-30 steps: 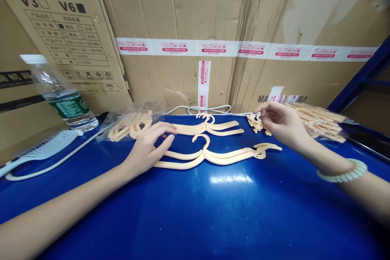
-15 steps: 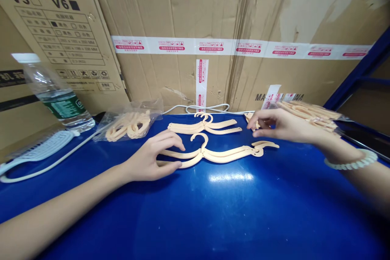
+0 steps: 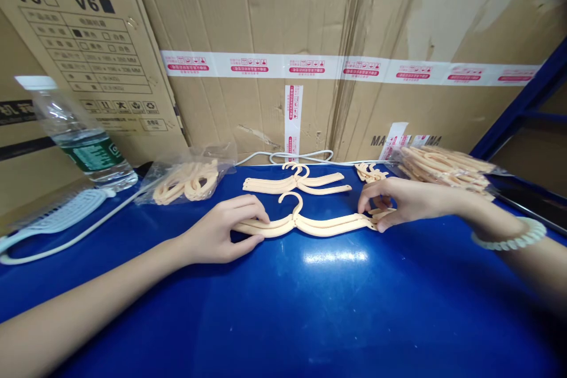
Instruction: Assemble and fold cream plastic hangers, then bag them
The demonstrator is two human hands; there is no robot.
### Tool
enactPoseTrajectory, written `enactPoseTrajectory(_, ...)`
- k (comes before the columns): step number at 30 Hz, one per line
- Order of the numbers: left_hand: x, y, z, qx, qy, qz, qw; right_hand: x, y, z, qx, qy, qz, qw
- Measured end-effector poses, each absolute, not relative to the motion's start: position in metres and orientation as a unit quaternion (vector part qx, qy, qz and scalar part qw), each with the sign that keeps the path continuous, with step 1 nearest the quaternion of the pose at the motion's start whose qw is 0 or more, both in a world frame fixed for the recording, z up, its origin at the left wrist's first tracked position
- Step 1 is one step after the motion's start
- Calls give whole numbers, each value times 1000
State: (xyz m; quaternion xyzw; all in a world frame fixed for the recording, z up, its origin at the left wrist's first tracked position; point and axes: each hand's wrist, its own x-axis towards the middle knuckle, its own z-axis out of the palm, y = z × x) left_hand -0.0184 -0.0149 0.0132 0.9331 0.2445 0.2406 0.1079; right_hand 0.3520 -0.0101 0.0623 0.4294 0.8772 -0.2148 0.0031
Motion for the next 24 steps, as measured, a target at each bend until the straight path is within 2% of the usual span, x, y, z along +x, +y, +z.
enactPoseTrajectory(5, -18, -15, 13, 934, 240, 242, 111, 356, -9, 62, 431, 878, -208, -12)
enactPoseTrajectory(11, -19, -9, 12, 900, 286, 318, 80, 357, 0, 54, 482, 853, -121, -157)
enactPoseTrajectory(14, -20, -4, 10, 876, 318, 358, 63, 357, 6, 44, 494, 843, -76, -197)
enactPoseTrajectory(24, -21, -1, 6, 858, 340, 380, 65, 358, 18, 19, 423, 890, 34, -168)
